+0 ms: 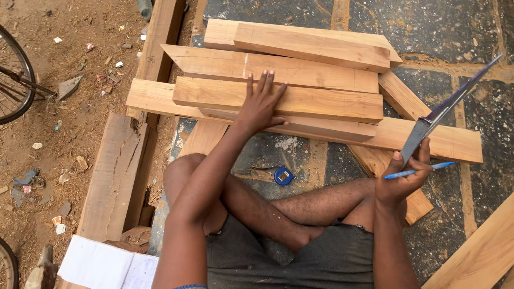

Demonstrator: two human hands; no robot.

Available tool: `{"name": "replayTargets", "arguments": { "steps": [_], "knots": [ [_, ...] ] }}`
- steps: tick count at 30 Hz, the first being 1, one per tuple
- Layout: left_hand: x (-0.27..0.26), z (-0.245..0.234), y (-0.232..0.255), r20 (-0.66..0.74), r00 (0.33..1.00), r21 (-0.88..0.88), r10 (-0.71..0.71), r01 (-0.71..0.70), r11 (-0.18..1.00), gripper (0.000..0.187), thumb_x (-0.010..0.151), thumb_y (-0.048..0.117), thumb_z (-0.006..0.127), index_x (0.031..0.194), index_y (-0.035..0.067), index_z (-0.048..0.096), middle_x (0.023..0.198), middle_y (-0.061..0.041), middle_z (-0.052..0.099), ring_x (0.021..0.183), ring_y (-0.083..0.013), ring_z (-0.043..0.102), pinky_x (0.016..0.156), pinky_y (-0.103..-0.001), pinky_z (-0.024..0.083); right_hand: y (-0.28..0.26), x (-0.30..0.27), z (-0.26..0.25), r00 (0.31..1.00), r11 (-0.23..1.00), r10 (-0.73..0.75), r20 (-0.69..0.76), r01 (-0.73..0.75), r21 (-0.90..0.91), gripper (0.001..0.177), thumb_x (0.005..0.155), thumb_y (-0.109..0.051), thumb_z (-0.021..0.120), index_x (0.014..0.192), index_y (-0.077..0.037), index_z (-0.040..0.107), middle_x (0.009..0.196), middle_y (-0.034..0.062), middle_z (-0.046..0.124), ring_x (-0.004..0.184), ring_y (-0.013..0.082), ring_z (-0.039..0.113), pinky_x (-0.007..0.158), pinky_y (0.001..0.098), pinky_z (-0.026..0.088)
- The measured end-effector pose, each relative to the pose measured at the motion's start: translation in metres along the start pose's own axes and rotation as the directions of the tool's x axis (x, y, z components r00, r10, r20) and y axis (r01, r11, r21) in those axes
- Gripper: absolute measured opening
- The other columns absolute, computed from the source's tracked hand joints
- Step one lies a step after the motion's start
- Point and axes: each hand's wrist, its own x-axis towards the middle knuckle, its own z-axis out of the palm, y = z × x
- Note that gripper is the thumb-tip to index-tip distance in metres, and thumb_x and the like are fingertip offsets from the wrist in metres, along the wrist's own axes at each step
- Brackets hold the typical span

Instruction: The person marks lines on several pieces of wood using a blue pen and a speed square while sitting on the floor.

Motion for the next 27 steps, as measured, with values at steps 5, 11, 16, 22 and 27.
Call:
{"name": "replayTargets", "arguments": {
  "steps": [5, 11, 16, 22, 27],
  "knots": [
    [0.000, 0.031, -0.036, 0.038, 0.998, -0.184, 0.056, -0.048, 0.982, 0.099, 0.079, 0.069, 0.075, 0.157, 0.017, 0.041, 0.144, -0.018, 0.051, 0.142, -0.0358, 0.043, 0.126, -0.056, 0.021, 0.013, -0.002, -0.003, 0.998, 0.998, 0.059, -0.029, -0.060, -0.027, 0.034, 0.115, -0.021, 0.064, 0.118, -0.001, 0.037, 0.163, 0.0342, 0.040, 0.153, 0.0362, 0.050, 0.120, 0.0409, 0.052],
    [0.029, 0.057, 0.021, 0.077, 0.972, -0.189, 0.222, -0.204, 0.961, 0.102, 0.081, 0.072, 0.072, 0.157, 0.012, 0.038, 0.143, -0.023, 0.050, 0.141, -0.0386, 0.041, 0.125, -0.058, 0.019, 0.016, -0.006, -0.002, 1.000, 0.997, 0.007, 0.020, -0.006, -0.079, 0.038, 0.114, -0.023, 0.069, 0.118, -0.002, 0.038, 0.165, 0.0320, 0.044, 0.153, 0.0349, 0.047, 0.127, 0.0415, 0.046],
    [0.013, 0.031, 0.059, -0.097, 0.987, 0.030, 0.126, -0.124, 0.992, 0.098, 0.074, 0.065, 0.073, 0.148, 0.008, 0.043, 0.154, -0.024, 0.042, 0.148, -0.0392, 0.036, 0.118, -0.059, 0.023, 0.002, 0.010, 0.021, 0.980, 0.998, 0.005, 0.200, 0.008, -0.067, 0.037, 0.112, -0.017, 0.073, 0.117, 0.000, 0.040, 0.162, 0.0303, 0.047, 0.153, 0.0342, 0.050, 0.122, 0.0381, 0.049],
    [-0.072, -0.042, 0.063, 0.298, 0.955, -0.387, -0.009, 0.129, 0.913, 0.056, 0.103, 0.041, 0.063, 0.143, 0.002, 0.057, 0.146, -0.022, 0.060, 0.141, -0.0360, 0.055, 0.123, -0.055, 0.040, -0.041, 0.039, 0.106, 0.835, 0.955, 0.239, 0.496, -0.109, -0.277, 0.052, 0.096, -0.002, 0.079, 0.144, -0.002, 0.059, 0.128, 0.0194, 0.067, 0.111, 0.0204, 0.068, 0.090, 0.0326, 0.058],
    [-0.047, -0.008, 0.022, -0.296, 0.955, -0.120, -0.003, -0.034, 0.992, 0.054, 0.094, 0.031, 0.064, 0.142, 0.009, 0.055, 0.154, -0.016, 0.051, 0.145, -0.0320, 0.046, 0.118, -0.057, 0.034, -0.058, 0.035, 0.189, 0.708, 0.941, 0.233, 0.667, 0.008, -0.337, 0.064, 0.087, 0.003, 0.079, 0.147, -0.005, 0.057, 0.096, 0.0109, 0.066, 0.082, 0.0193, 0.065, 0.072, 0.0350, 0.053]
  ]
}}
